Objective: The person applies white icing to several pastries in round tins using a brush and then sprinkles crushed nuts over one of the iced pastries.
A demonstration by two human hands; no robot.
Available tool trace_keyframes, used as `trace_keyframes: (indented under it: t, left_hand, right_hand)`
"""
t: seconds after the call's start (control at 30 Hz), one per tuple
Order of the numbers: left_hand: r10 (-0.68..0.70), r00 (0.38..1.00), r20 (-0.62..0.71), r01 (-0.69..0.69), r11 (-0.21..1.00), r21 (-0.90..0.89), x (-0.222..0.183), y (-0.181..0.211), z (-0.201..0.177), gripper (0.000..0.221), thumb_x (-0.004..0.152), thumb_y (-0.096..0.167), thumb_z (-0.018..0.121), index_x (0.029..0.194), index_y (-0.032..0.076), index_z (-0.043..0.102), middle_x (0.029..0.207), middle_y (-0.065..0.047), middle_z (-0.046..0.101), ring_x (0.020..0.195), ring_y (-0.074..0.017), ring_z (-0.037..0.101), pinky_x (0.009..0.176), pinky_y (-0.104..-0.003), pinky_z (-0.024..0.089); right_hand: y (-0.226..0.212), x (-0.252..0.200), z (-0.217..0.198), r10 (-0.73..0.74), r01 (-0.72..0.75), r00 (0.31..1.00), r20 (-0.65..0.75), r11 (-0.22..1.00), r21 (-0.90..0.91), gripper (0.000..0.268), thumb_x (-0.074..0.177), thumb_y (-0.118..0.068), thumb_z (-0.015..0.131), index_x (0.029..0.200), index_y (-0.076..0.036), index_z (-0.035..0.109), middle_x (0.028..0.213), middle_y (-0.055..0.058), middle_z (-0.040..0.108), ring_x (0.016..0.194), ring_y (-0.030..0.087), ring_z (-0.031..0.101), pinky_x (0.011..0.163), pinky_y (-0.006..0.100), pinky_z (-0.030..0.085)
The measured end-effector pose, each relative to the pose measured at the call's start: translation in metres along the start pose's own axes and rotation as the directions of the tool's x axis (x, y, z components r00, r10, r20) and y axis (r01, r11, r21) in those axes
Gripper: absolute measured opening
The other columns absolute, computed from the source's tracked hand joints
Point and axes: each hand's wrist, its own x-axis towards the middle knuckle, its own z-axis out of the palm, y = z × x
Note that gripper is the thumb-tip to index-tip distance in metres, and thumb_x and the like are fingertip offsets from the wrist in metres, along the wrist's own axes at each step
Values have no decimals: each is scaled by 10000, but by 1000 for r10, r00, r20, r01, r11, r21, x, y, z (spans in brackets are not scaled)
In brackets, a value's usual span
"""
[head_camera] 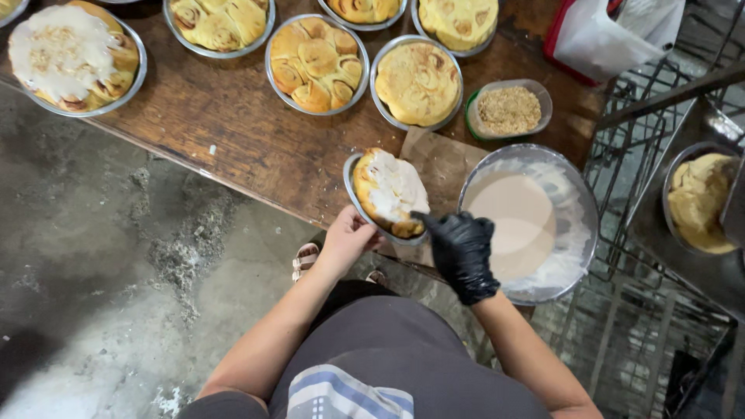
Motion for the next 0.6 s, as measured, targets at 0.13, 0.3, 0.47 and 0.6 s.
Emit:
trace_keyframes:
  t: [0.13, 0.3, 0.47, 0.6]
  left_hand:
    - [69, 997, -33, -60, 976, 208, -7, 5, 1, 248, 959, 104, 641, 1165, 6, 544, 849, -74, 669, 645, -138, 634, 540, -254, 506]
    - [25, 1000, 0, -24, 932, 361, 27, 5, -52, 241, 937, 168, 654, 1111, 10, 602, 848, -100, 703, 657, -134, 672, 555, -277, 552]
    - [210, 946, -249, 53, 653, 755, 30, -24, -103, 277, 886, 118, 643, 1133, -3, 620, 971, -107, 728, 777, -181, 729, 650, -285, 563]
    - [-42, 953, -300, 220, 774, 593, 20, -50, -112, 272, 933, 74, 586, 1199, 34, 624, 1010, -178, 767, 864, -243, 709, 698, -310, 570]
  right_hand:
    - [6, -17, 25, 35, -20, 991, 125, 992, -124, 110, 728, -261, 657, 832, -231, 636, 737, 62, 573, 742, 287, 595, 640, 496, 380]
    - [66, -59, 44, 193, -170, 956, 222, 978, -118, 36, 732, -212, 654, 756, -188, 665, 710, 58, 619, 738, 295, 628, 621, 474, 427]
    - [129, -111, 38, 461, -461, 887, -7, 886, -45, 157, 921, -255, 610, 924, -235, 766, 763, 72, 693, 762, 315, 663, 671, 491, 425]
    - [117, -116, 42, 506, -496, 830, 236, 862, -103, 325, 903, -185, 551, 1021, -359, 799, 797, 64, 726, 793, 286, 703, 688, 459, 457]
